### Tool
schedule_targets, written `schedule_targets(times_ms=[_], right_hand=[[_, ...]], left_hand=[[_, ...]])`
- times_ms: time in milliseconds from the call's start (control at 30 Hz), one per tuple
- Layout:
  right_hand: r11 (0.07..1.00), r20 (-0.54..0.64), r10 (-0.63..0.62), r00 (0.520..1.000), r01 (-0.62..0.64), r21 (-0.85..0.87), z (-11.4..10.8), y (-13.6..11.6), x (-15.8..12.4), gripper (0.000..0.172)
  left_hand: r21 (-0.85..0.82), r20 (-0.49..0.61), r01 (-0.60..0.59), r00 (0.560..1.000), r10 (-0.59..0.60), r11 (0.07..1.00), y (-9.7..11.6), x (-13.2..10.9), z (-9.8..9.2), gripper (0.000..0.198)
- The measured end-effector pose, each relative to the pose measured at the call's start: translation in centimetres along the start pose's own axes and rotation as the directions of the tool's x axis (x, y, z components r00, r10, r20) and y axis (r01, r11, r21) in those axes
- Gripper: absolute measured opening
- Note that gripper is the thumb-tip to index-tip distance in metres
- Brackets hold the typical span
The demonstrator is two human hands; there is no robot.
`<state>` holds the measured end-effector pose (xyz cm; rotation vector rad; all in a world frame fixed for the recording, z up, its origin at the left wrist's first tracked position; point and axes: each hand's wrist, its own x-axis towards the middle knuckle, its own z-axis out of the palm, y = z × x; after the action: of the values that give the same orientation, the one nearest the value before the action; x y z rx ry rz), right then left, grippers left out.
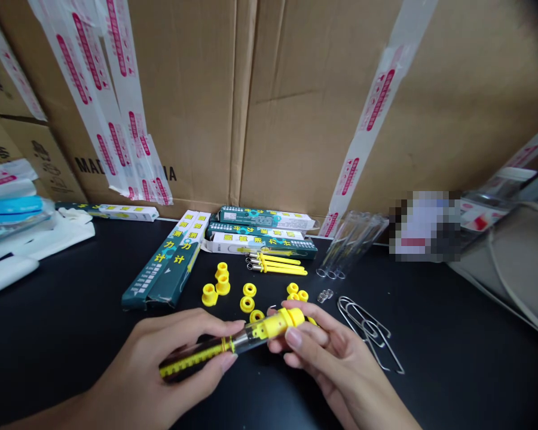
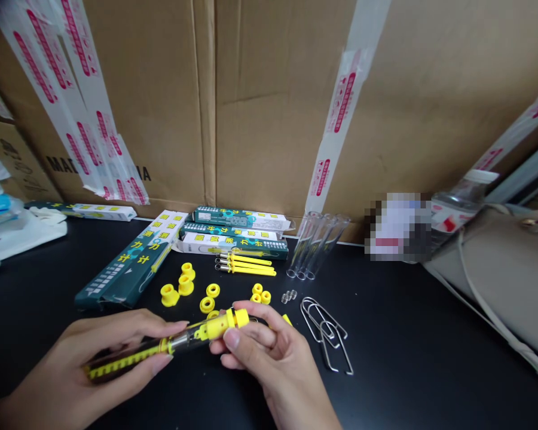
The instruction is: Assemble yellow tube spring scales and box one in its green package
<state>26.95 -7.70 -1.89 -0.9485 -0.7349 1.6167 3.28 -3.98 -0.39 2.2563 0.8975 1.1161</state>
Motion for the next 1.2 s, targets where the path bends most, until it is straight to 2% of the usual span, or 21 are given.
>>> schedule_targets(times_ms=[100, 233, 433, 567, 733, 900, 1100, 1200], right_hand=[[1.000, -0.009, -0.009, 1.000, 0.009, 0.009, 0.33, -0.14, 0.09, 0.036], [1.000, -0.035, -0.008, 0.999, 0.008, 0.001, 0.71, -0.40, 0.06, 0.035], [1.000, 0.020, -0.010, 1.000, 0.010, -0.024, 0.50, -0.49, 0.06, 0.022], [1.000, 0.028, -0.013, 1.000, 0.013, -0.008, 0.34, -0.42, -0.04, 0.031], [0.999, 0.023, 0.004, 1.000, -0.003, -0.040, 0.29, -0.32, -0.15, 0.026], [1.000, -0.015, 0.007, 1.000, -0.008, -0.013, 0.51, -0.43, -0.22, 0.043], [0.999, -0.010, -0.003, 1.000, 0.002, -0.036, 0.52, -0.51, -0.19, 0.025], [0.999, 0.002, -0.007, 1.000, 0.007, -0.032, 0.40, -0.46, -0.16, 0.028]], left_hand=[[0.004, -0.001, -0.057, 0.998, 0.057, 0.998, 0.14, 0.22, -0.15, 0.033], [0.030, 0.010, -0.076, 0.997, 0.076, 0.997, 0.28, 0.27, -0.22, 0.033], [0.031, -0.002, -0.076, 0.997, 0.076, 0.997, 0.23, 0.18, -0.13, 0.032], [0.039, 0.033, -0.072, 0.997, 0.071, 0.997, -0.12, -0.13, -0.15, 0.034], [0.033, 0.085, -0.058, 0.995, 0.055, 0.998, -0.33, -0.33, -0.37, 0.037], [0.037, 0.076, -0.053, 0.996, 0.050, 0.998, -0.14, -0.17, -0.41, 0.036], [0.030, 0.077, -0.036, 0.996, 0.034, 0.999, -0.21, -0.27, -0.40, 0.029], [0.028, 0.092, -0.038, 0.995, 0.035, 0.999, -0.19, -0.20, -0.44, 0.031]])
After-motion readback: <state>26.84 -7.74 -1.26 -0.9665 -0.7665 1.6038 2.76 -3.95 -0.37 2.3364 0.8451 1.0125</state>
